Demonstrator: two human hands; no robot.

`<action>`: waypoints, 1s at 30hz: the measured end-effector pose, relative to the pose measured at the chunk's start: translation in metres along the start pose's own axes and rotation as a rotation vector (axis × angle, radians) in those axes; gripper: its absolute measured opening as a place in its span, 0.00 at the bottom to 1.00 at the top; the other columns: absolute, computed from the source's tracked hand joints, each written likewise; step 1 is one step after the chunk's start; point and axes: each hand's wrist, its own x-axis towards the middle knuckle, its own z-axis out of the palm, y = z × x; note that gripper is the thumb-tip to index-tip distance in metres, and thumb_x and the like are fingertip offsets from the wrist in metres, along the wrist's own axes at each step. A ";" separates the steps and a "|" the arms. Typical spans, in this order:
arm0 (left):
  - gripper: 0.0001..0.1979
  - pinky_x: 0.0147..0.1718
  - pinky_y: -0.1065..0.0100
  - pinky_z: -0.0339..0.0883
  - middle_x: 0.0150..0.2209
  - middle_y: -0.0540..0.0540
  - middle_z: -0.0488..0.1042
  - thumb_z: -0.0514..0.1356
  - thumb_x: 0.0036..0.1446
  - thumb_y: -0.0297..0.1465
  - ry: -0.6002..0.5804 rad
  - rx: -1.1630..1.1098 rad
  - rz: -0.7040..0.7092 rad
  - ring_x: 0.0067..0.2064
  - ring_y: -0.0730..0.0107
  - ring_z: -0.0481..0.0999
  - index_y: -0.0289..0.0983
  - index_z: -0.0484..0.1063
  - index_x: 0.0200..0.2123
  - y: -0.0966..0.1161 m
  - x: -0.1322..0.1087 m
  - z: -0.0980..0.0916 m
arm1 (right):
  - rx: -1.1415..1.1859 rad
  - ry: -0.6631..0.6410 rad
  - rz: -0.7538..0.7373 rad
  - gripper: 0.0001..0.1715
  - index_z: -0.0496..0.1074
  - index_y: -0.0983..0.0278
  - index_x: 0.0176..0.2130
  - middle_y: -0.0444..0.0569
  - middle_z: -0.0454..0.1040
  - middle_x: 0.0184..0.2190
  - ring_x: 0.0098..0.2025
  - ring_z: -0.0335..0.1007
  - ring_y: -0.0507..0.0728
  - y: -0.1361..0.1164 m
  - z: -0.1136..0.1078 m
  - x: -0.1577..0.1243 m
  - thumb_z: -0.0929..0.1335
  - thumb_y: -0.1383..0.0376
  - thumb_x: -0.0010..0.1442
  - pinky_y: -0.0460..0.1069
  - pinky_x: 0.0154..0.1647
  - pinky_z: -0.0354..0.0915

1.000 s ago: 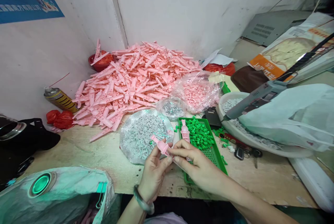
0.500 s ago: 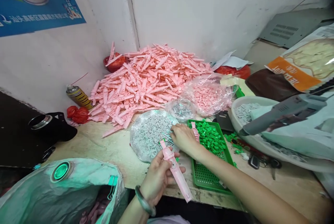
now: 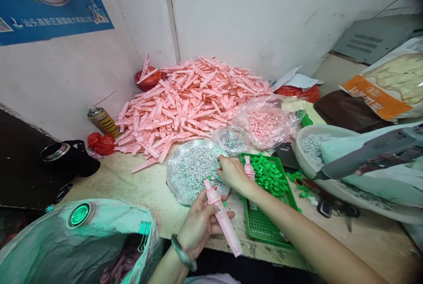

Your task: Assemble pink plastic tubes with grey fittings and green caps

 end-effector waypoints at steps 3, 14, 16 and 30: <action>0.28 0.33 0.61 0.75 0.57 0.35 0.68 0.60 0.51 0.27 0.003 0.038 -0.017 0.40 0.55 0.81 0.38 0.58 0.55 0.000 -0.001 0.000 | 0.003 -0.007 -0.039 0.14 0.74 0.67 0.42 0.56 0.79 0.37 0.39 0.76 0.61 0.003 -0.002 -0.004 0.64 0.72 0.56 0.48 0.34 0.59; 0.32 0.33 0.60 0.74 0.59 0.33 0.66 0.64 0.46 0.30 -0.012 0.056 -0.006 0.41 0.52 0.81 0.37 0.57 0.55 -0.006 -0.002 0.005 | 0.121 0.030 -0.077 0.10 0.75 0.68 0.34 0.58 0.77 0.36 0.38 0.73 0.61 0.009 0.004 -0.005 0.65 0.74 0.52 0.49 0.35 0.57; 0.31 0.32 0.61 0.74 0.59 0.33 0.66 0.64 0.46 0.31 0.000 0.064 0.017 0.40 0.53 0.81 0.37 0.58 0.54 -0.007 0.000 0.005 | 0.183 0.045 -0.082 0.09 0.75 0.68 0.32 0.57 0.77 0.35 0.38 0.73 0.61 0.011 0.002 -0.005 0.65 0.74 0.51 0.49 0.36 0.58; 0.38 0.27 0.67 0.70 0.56 0.36 0.68 0.66 0.46 0.40 -0.038 0.205 0.091 0.40 0.54 0.80 0.39 0.58 0.59 -0.011 0.005 0.011 | 1.126 -0.169 -0.213 0.08 0.73 0.64 0.28 0.45 0.69 0.30 0.33 0.67 0.54 0.023 -0.003 -0.057 0.68 0.62 0.55 0.49 0.36 0.64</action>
